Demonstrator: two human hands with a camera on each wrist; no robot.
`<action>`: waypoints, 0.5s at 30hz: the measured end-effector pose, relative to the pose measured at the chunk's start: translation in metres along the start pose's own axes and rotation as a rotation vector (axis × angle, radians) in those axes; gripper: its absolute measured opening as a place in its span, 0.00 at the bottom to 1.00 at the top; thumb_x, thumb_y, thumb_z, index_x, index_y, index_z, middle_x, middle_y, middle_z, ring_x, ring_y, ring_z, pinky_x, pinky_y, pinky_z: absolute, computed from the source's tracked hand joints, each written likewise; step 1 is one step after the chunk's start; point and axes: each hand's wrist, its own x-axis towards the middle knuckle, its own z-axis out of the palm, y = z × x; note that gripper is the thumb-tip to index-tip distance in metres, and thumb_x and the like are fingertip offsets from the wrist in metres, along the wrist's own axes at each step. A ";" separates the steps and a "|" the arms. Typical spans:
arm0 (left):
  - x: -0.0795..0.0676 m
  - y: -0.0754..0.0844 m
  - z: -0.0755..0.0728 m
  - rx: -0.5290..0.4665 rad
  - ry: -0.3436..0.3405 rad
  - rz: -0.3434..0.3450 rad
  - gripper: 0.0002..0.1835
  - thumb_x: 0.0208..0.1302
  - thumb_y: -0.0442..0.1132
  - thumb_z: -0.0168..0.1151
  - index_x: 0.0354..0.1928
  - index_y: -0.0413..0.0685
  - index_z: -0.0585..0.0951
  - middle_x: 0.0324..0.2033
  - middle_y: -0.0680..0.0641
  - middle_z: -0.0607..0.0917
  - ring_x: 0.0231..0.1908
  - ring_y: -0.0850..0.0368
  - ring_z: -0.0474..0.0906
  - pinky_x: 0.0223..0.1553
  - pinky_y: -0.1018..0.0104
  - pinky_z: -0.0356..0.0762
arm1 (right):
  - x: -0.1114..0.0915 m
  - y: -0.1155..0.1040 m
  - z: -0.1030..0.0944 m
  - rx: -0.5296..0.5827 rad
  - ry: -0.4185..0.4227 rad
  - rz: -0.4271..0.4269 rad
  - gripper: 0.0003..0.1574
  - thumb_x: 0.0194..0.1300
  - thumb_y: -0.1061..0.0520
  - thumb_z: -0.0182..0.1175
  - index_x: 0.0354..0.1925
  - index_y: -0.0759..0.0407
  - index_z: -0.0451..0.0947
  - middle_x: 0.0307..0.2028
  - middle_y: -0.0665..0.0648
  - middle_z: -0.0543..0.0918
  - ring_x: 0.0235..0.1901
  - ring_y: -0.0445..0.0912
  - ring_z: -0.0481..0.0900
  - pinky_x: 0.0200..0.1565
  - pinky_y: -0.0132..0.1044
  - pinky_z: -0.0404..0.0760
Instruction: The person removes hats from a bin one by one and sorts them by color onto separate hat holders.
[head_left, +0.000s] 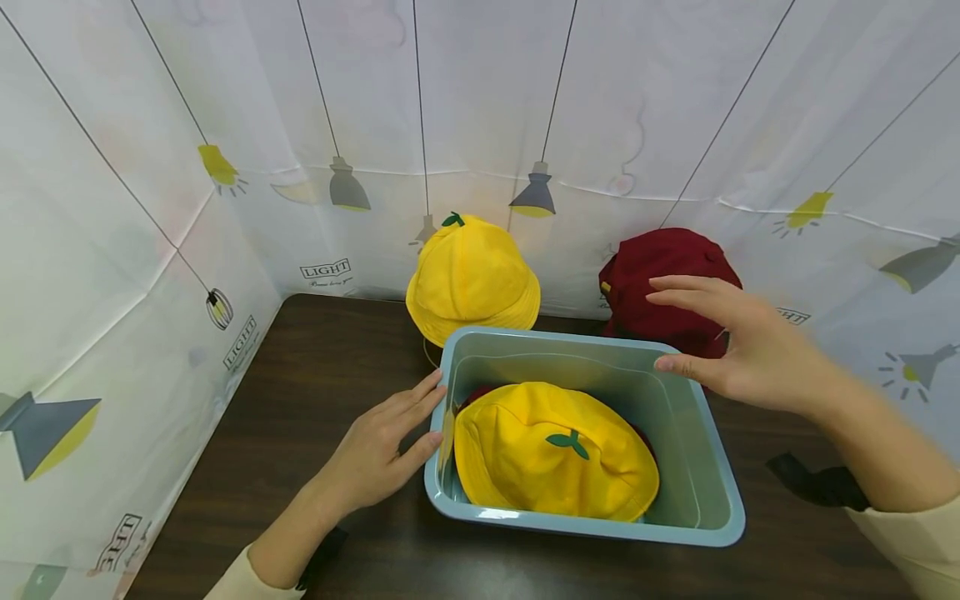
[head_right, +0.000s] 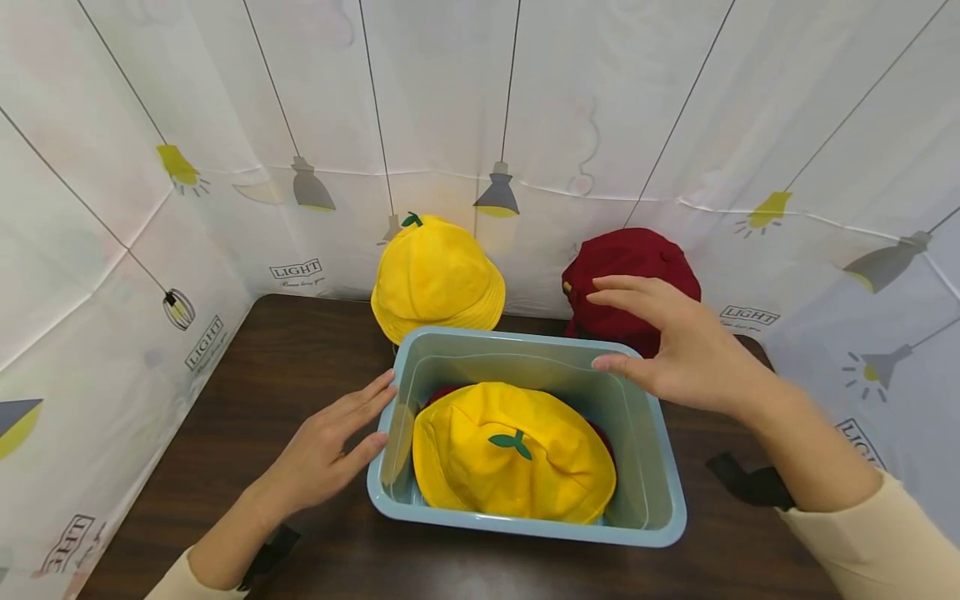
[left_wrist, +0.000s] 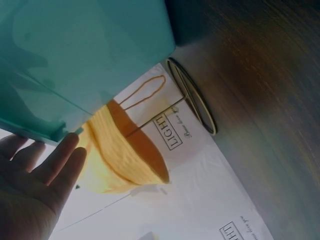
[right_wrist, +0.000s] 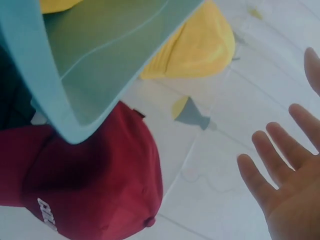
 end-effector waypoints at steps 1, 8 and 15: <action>0.000 0.000 0.000 -0.001 -0.001 -0.002 0.29 0.80 0.47 0.56 0.76 0.41 0.71 0.78 0.47 0.66 0.71 0.49 0.72 0.67 0.44 0.74 | 0.000 -0.002 0.002 0.006 -0.020 -0.008 0.51 0.46 0.59 0.85 0.69 0.50 0.78 0.69 0.50 0.77 0.66 0.49 0.72 0.66 0.33 0.71; 0.000 0.000 0.000 0.001 -0.004 -0.005 0.29 0.79 0.47 0.57 0.76 0.42 0.71 0.78 0.47 0.66 0.71 0.49 0.72 0.67 0.44 0.74 | -0.002 -0.017 0.013 0.024 -0.114 -0.071 0.52 0.47 0.55 0.85 0.70 0.47 0.77 0.73 0.52 0.73 0.69 0.52 0.70 0.63 0.58 0.78; 0.000 -0.001 0.000 0.005 -0.009 -0.008 0.30 0.79 0.47 0.57 0.76 0.43 0.71 0.79 0.48 0.65 0.71 0.49 0.72 0.67 0.44 0.74 | -0.002 -0.027 0.021 0.073 -0.215 -0.070 0.52 0.47 0.58 0.85 0.70 0.45 0.77 0.73 0.49 0.71 0.70 0.51 0.69 0.63 0.60 0.78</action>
